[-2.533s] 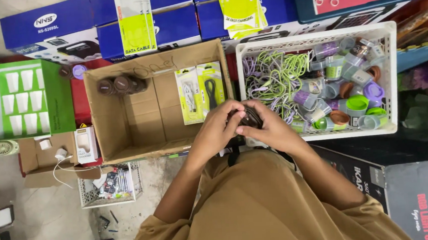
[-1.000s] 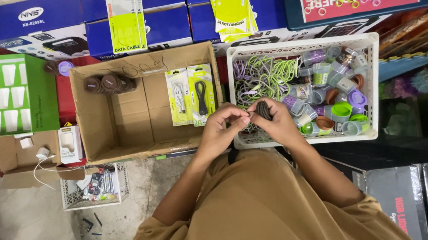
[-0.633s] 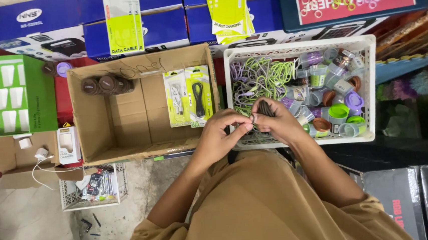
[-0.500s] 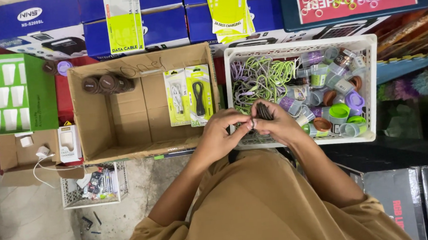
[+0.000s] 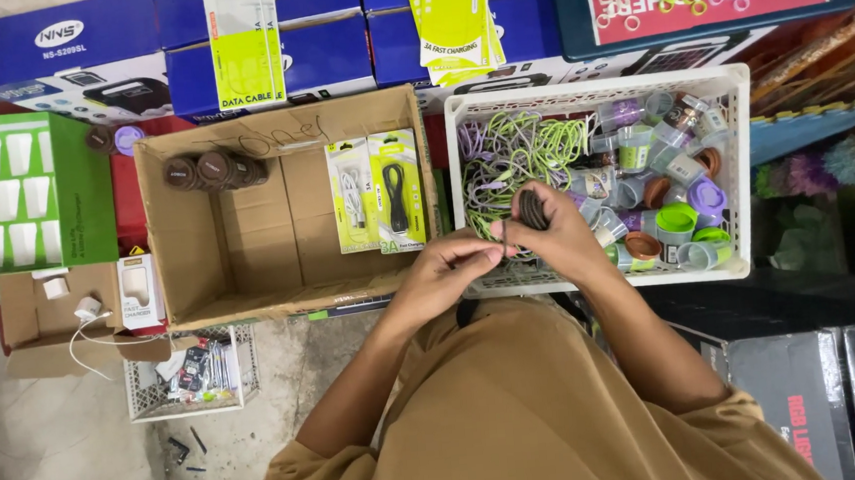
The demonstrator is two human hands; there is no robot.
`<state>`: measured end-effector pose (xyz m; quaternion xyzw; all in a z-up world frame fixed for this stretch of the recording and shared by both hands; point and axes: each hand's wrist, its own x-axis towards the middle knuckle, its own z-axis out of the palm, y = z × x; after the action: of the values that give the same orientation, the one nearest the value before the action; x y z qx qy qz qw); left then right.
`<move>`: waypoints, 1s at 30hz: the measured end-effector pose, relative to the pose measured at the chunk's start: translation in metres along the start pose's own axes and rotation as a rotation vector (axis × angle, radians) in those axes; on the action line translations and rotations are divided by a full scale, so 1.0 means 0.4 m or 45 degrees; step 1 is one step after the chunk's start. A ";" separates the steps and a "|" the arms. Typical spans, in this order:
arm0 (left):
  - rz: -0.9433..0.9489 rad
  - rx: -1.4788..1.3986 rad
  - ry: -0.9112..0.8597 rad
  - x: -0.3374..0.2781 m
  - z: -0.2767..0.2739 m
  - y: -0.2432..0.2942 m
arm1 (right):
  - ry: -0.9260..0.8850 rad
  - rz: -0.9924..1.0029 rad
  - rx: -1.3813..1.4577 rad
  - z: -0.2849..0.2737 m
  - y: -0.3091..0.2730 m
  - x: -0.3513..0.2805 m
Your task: The person coils loose charging and data cables by hand, wrapping the cord around their fingers to form a looped bundle, and places each finished coil into a cardboard box. They take new cables one at a time from a white basket filled with tangled cables and small containers.
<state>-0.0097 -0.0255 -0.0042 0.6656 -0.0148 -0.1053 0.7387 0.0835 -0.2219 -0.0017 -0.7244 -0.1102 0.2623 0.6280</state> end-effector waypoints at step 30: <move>-0.223 -0.291 -0.048 0.003 -0.005 -0.057 | 0.128 -0.128 -0.386 0.012 -0.016 -0.009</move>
<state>-0.0114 -0.0259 -0.0272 0.5738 0.0417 -0.1827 0.7972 0.0791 -0.2184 0.0049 -0.8167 -0.1531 0.1742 0.5284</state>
